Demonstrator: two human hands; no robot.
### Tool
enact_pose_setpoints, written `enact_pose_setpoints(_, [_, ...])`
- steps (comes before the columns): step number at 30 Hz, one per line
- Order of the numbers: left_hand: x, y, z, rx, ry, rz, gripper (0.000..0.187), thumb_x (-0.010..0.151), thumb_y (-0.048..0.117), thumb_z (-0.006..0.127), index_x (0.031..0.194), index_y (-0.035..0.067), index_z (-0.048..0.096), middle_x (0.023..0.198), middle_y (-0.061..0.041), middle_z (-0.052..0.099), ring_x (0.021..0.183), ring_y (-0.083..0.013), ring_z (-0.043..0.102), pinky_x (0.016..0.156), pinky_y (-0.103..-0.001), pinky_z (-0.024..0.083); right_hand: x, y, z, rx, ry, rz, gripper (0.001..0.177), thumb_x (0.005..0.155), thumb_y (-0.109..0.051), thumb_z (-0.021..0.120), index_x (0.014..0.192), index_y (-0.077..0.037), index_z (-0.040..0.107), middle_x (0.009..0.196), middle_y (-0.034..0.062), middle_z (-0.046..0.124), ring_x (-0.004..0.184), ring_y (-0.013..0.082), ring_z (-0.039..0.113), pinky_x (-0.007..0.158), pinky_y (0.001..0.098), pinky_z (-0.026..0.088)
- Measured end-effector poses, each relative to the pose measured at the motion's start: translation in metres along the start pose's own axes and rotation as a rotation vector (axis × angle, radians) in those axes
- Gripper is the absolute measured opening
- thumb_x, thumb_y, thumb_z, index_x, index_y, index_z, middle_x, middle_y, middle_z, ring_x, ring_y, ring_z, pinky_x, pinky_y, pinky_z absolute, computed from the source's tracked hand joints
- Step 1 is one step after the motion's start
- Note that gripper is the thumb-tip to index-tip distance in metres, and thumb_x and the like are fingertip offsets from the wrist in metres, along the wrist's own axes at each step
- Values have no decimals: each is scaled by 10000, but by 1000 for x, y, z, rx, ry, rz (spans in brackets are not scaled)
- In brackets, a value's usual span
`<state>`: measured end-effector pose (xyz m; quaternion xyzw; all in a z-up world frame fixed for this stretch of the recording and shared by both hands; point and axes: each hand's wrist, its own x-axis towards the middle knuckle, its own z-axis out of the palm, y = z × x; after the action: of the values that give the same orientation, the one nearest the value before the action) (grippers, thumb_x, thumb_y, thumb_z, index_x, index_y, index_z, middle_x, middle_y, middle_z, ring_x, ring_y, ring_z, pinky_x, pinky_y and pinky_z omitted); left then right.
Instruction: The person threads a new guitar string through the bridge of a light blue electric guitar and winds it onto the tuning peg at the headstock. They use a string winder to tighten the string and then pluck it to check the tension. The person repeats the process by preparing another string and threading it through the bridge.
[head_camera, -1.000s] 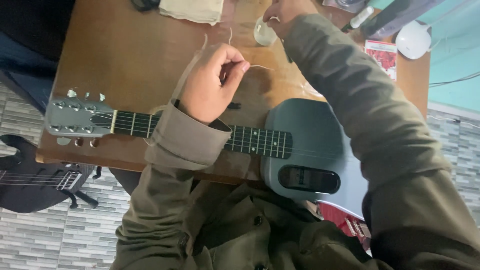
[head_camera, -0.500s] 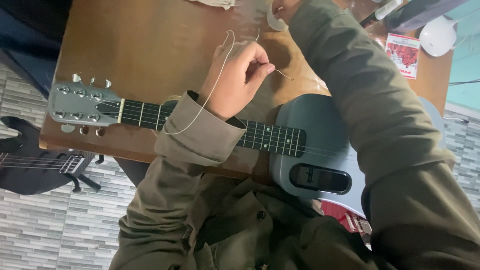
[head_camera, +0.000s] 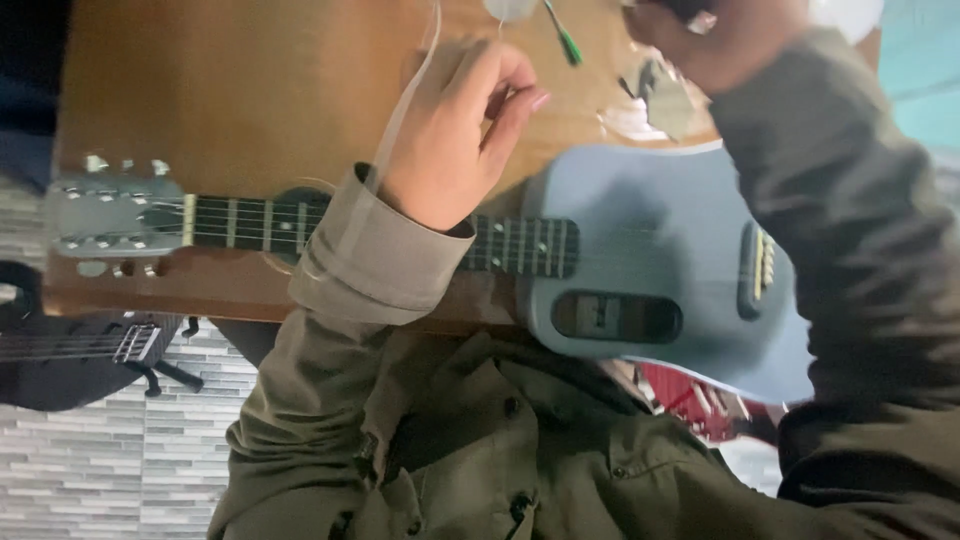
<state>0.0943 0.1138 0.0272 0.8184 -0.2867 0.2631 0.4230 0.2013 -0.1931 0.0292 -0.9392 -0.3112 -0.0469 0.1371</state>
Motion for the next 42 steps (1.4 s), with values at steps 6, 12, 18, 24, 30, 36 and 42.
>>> enact_pose_setpoints(6, [28,40,42,-14,-102,132,138,1086,133,598,970,111,527,852,-21,508,817,-280,486,776,-425,329,-131,-33,-63,288,149,100,100,1202,96,845,1201,124,748,1165,228,745,1013,261,693,971,366,591])
enact_pose_setpoints(12, [51,76,84,35,-178,324,169,1134,182,563,983,132,505,882,-10,435,808,-251,384,751,-400,244,-217,-54,-61,637,333,412,71,1144,115,673,1158,159,619,1141,299,698,1013,331,733,861,343,605])
enact_pose_setpoints(18, [45,111,142,88,-203,471,453,910,218,1002,941,155,555,877,-5,535,844,-236,487,800,-375,320,-280,-57,-33,722,544,487,150,1115,25,655,1250,89,658,1106,248,688,944,262,690,865,315,605])
enact_pose_setpoints(24, [25,131,183,62,-260,505,264,1059,131,648,844,146,496,798,5,411,770,-202,421,770,-343,327,-303,-61,-16,768,618,639,103,1097,125,607,1187,83,632,1018,221,682,895,271,687,845,332,615])
enact_pose_setpoints(30, [17,137,207,242,-280,578,289,1041,203,679,833,188,479,797,44,401,777,-158,430,786,-308,335,-301,-64,-18,772,545,659,111,1079,114,587,1163,72,647,1029,196,706,932,242,702,875,311,610])
enact_pose_setpoints(36, [15,143,215,259,-231,638,282,976,19,534,780,191,426,778,34,353,769,-164,409,764,-304,330,-302,-61,-20,776,565,677,117,1078,119,593,1168,75,654,1029,204,695,924,261,695,871,323,617])
enact_pose_setpoints(42, [15,148,218,349,-277,674,275,899,-34,499,785,211,451,778,39,347,773,-165,391,774,-305,327,-312,-63,-47,520,455,485,132,1084,138,575,1107,64,681,1098,217,692,1040,314,685,958,377,565])
